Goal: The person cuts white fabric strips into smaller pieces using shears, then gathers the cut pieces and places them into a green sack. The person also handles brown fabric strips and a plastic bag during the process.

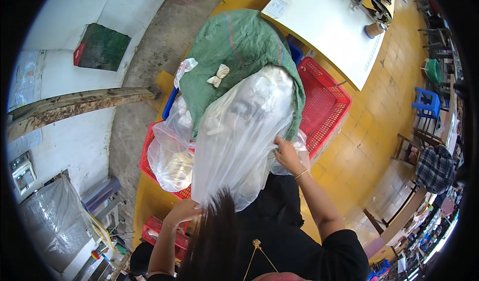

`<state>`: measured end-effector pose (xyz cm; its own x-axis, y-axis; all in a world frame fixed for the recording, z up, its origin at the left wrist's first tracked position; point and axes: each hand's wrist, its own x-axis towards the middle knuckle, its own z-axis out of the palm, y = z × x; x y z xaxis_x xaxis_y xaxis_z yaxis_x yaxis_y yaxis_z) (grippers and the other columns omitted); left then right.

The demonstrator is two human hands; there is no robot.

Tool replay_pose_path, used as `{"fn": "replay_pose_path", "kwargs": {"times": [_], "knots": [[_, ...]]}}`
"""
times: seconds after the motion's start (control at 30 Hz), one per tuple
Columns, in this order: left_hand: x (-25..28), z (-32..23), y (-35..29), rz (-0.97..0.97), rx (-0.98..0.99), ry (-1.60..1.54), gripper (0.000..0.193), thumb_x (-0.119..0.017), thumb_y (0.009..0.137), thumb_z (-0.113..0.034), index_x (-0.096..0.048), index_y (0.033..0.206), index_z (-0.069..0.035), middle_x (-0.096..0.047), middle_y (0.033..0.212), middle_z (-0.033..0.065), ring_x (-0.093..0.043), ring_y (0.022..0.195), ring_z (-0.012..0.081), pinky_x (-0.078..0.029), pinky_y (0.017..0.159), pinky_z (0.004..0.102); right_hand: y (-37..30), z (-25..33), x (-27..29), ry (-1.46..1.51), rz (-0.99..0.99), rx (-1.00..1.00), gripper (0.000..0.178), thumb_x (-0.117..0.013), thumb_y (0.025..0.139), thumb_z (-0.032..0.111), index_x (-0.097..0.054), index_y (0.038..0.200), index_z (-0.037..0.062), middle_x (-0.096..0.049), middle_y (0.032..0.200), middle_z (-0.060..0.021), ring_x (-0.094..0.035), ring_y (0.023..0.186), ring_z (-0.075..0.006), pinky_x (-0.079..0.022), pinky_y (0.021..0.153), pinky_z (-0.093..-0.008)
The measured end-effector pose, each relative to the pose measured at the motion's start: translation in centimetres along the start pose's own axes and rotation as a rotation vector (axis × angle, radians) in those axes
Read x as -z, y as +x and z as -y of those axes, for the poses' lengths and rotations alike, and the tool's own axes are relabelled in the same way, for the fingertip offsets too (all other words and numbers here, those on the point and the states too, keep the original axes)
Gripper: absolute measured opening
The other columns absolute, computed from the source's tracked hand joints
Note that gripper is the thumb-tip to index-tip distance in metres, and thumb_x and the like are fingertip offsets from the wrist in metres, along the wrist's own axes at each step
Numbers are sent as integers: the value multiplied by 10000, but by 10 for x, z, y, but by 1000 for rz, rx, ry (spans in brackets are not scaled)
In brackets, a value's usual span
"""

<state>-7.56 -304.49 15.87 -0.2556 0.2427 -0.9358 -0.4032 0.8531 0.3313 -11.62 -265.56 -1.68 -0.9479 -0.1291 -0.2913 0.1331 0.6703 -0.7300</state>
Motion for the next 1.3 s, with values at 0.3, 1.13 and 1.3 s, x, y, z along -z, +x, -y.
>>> {"fn": "replay_pose_path", "kwargs": {"times": [0.3,1.13,1.3], "knots": [[21,9,1,173,221,618,434,-634,759,-479,-750,915,-91,-709,932,186,-684,896,363,-539,798,452,-92,48,-17,40,404,-184,266,-660,816,297,-692,973,85,-678,728,-168,-664,718,-379,-527,703,-469],[12,-22,3,154,455,465,455,-674,748,-472,-738,1041,-131,-708,1058,146,-679,988,330,-531,877,427,-88,30,42,-98,-130,-303,691,-780,740,167,-456,1344,89,-428,1430,-181,-460,1248,-399,-389,1008,-494],[21,2,6,226,246,536,483,-683,742,-503,-737,1028,-117,-704,1045,159,-672,995,332,-529,859,427,-108,2,-20,-268,173,-220,679,-708,792,128,-423,1403,49,-580,1273,-199,-543,1189,-389,-435,987,-463]]}}
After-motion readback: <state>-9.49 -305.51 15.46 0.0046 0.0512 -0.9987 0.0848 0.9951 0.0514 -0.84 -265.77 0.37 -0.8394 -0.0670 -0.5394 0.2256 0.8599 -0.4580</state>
